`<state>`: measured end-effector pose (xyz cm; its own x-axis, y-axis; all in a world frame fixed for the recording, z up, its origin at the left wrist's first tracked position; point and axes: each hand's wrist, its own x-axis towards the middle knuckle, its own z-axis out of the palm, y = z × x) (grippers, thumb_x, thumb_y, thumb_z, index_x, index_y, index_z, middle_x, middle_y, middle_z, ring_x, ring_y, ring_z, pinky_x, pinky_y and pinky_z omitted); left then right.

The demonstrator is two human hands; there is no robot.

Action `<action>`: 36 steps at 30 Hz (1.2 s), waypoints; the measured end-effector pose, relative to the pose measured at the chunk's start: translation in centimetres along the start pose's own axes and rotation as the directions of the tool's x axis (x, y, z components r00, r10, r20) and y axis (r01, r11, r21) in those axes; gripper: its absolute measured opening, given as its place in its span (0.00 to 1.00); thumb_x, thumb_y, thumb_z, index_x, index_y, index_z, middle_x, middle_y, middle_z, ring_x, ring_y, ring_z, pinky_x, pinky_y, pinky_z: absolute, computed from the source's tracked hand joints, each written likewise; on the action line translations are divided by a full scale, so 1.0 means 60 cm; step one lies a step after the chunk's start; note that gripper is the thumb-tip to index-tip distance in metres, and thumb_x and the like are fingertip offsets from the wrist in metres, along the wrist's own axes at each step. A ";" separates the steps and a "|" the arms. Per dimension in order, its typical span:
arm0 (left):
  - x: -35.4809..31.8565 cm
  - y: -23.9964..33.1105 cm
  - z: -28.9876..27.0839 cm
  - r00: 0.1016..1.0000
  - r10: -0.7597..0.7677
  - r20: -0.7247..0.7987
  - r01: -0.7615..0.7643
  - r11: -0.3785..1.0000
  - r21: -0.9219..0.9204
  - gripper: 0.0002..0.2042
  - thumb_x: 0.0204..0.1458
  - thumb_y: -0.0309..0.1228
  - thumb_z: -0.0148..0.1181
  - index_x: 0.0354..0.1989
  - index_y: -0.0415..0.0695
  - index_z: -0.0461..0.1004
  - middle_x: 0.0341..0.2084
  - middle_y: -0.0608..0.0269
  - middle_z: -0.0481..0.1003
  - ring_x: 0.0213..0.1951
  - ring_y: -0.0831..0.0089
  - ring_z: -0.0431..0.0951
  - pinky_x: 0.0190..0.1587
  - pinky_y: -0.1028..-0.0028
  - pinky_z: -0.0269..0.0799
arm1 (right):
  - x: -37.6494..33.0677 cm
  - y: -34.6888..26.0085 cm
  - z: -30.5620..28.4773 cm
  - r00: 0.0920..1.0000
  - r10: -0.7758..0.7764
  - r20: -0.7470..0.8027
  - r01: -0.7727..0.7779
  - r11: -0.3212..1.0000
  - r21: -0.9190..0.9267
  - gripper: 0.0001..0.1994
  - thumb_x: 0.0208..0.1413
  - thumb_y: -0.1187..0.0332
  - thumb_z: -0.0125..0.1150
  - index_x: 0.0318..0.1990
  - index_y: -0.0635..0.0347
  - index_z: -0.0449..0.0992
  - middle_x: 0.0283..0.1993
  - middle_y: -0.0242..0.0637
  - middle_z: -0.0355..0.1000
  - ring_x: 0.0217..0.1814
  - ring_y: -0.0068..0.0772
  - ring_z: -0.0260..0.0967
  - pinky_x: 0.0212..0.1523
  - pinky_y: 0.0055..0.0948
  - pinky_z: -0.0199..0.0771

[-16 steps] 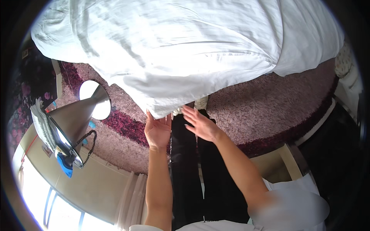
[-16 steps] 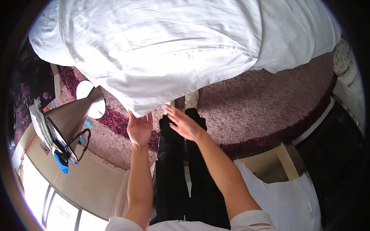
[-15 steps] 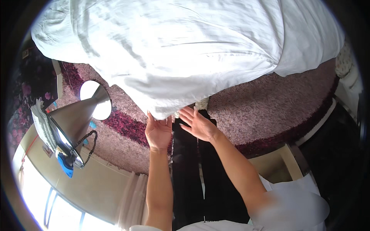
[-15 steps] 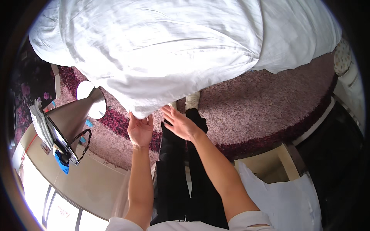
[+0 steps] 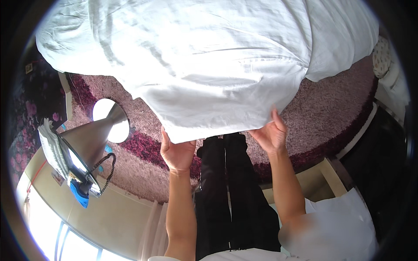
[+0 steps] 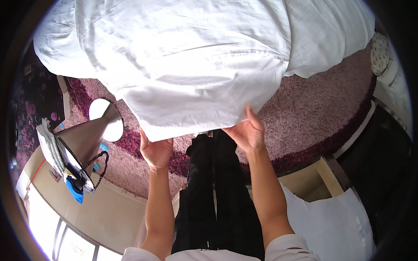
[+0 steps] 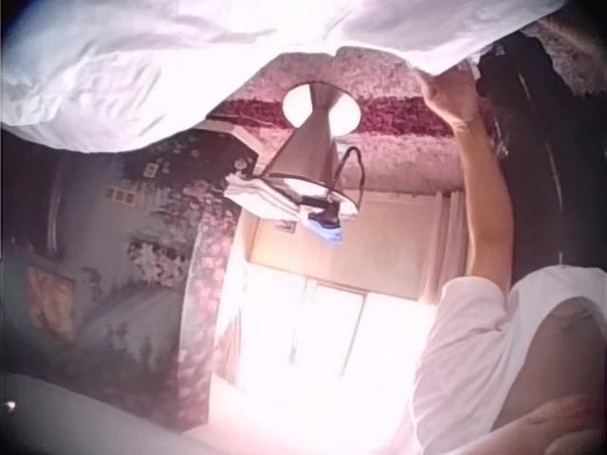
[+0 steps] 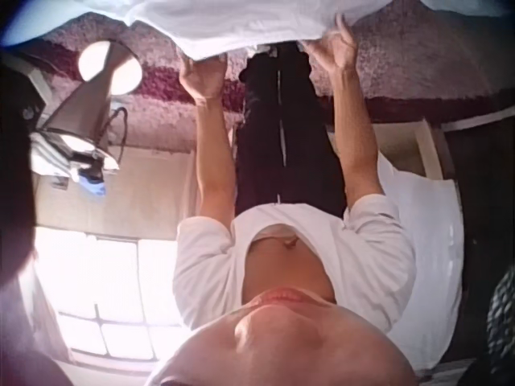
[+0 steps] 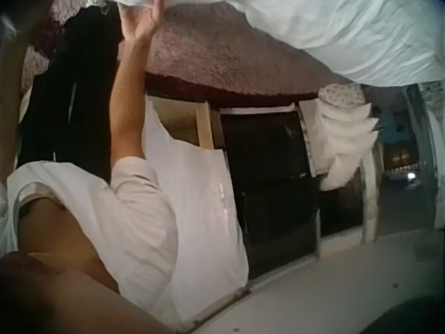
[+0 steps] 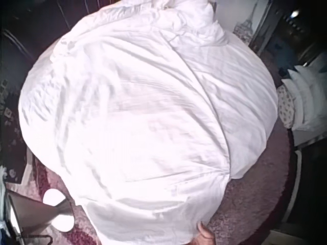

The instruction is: The person folds a white cloth on a round table, smoothing and aligning edges before stacking it. They then pick up a white cable, coil it, and place it on the table.

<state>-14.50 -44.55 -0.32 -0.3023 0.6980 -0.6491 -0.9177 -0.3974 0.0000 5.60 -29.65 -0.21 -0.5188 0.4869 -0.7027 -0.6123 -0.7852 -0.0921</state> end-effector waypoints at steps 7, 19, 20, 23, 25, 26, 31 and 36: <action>-0.022 0.019 0.085 0.989 0.087 -0.118 -0.061 0.977 0.205 0.20 0.60 0.39 0.45 0.58 0.45 0.60 0.50 0.62 0.68 0.51 0.66 0.68 0.58 0.59 0.61 | -0.066 -0.056 -0.022 0.962 -0.136 0.237 0.098 0.982 0.164 0.17 0.59 0.62 0.52 0.54 0.55 0.66 0.53 0.38 0.66 0.55 0.34 0.64 0.51 0.39 0.72; -0.163 0.101 0.116 0.877 0.430 -0.217 -0.039 0.512 0.858 0.18 0.60 0.37 0.47 0.55 0.41 0.65 0.26 0.73 0.67 0.21 0.86 0.60 0.23 0.83 0.56 | -0.175 0.003 0.097 0.592 -0.781 -0.200 0.347 0.470 -0.812 0.30 0.60 0.50 0.48 0.46 0.78 0.67 0.46 0.49 0.67 0.50 0.36 0.68 0.50 0.34 0.71; -0.171 0.098 0.119 0.866 0.456 -0.205 -0.059 0.500 0.864 0.17 0.59 0.37 0.48 0.53 0.42 0.66 0.25 0.73 0.67 0.21 0.86 0.60 0.22 0.82 0.56 | -0.185 0.010 0.103 0.575 -0.788 -0.220 0.357 0.484 -0.799 0.31 0.59 0.49 0.48 0.47 0.79 0.67 0.46 0.50 0.67 0.50 0.37 0.68 0.49 0.35 0.72; -0.188 0.090 0.126 0.822 0.536 -0.192 -0.047 0.399 0.916 0.16 0.59 0.41 0.50 0.48 0.45 0.69 0.19 0.77 0.63 0.18 0.89 0.56 0.19 0.85 0.50 | -0.215 0.026 0.120 0.585 -0.773 -0.246 0.370 0.524 -0.768 0.32 0.59 0.48 0.49 0.48 0.79 0.65 0.47 0.51 0.67 0.50 0.39 0.68 0.49 0.36 0.73; -0.211 0.084 0.137 0.812 0.555 -0.184 -0.047 0.377 0.925 0.16 0.58 0.42 0.51 0.47 0.44 0.69 0.20 0.77 0.64 0.18 0.90 0.56 0.19 0.86 0.50 | -0.233 0.040 0.117 0.571 -0.760 -0.311 0.361 0.572 -0.736 0.32 0.59 0.48 0.49 0.49 0.79 0.65 0.47 0.51 0.67 0.50 0.39 0.69 0.48 0.36 0.73; -0.224 0.084 0.131 0.803 0.565 -0.188 -0.038 0.364 0.931 0.17 0.57 0.43 0.52 0.47 0.43 0.69 0.20 0.77 0.64 0.18 0.90 0.57 0.19 0.86 0.50 | -0.244 0.053 0.109 0.568 -0.743 -0.353 0.341 0.603 -0.722 0.32 0.59 0.48 0.49 0.50 0.79 0.65 0.47 0.51 0.67 0.50 0.39 0.69 0.48 0.36 0.73; -0.263 0.114 0.084 0.783 0.599 -0.169 -0.076 0.362 0.929 0.19 0.58 0.39 0.51 0.52 0.40 0.66 0.34 0.67 0.70 0.32 0.80 0.69 0.28 0.81 0.65 | -0.291 0.087 0.102 0.608 -0.671 -0.425 0.282 0.683 -0.674 0.29 0.59 0.48 0.49 0.48 0.75 0.67 0.47 0.47 0.69 0.48 0.37 0.70 0.45 0.34 0.75; -0.297 0.106 0.126 0.791 0.545 -0.279 0.057 0.388 0.920 0.20 0.59 0.35 0.49 0.57 0.39 0.62 0.45 0.59 0.69 0.44 0.71 0.71 0.36 0.73 0.72 | -0.316 0.097 0.099 0.570 -0.583 -0.579 0.105 0.750 -0.653 0.26 0.60 0.50 0.46 0.47 0.72 0.67 0.45 0.43 0.70 0.44 0.37 0.72 0.39 0.34 0.78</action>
<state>-16.89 -55.03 16.99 -0.6675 0.1693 -0.7251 -0.6104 0.4333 0.6631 8.35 -41.18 16.75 0.4067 0.5141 -0.7552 -0.1248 -0.7876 -0.6034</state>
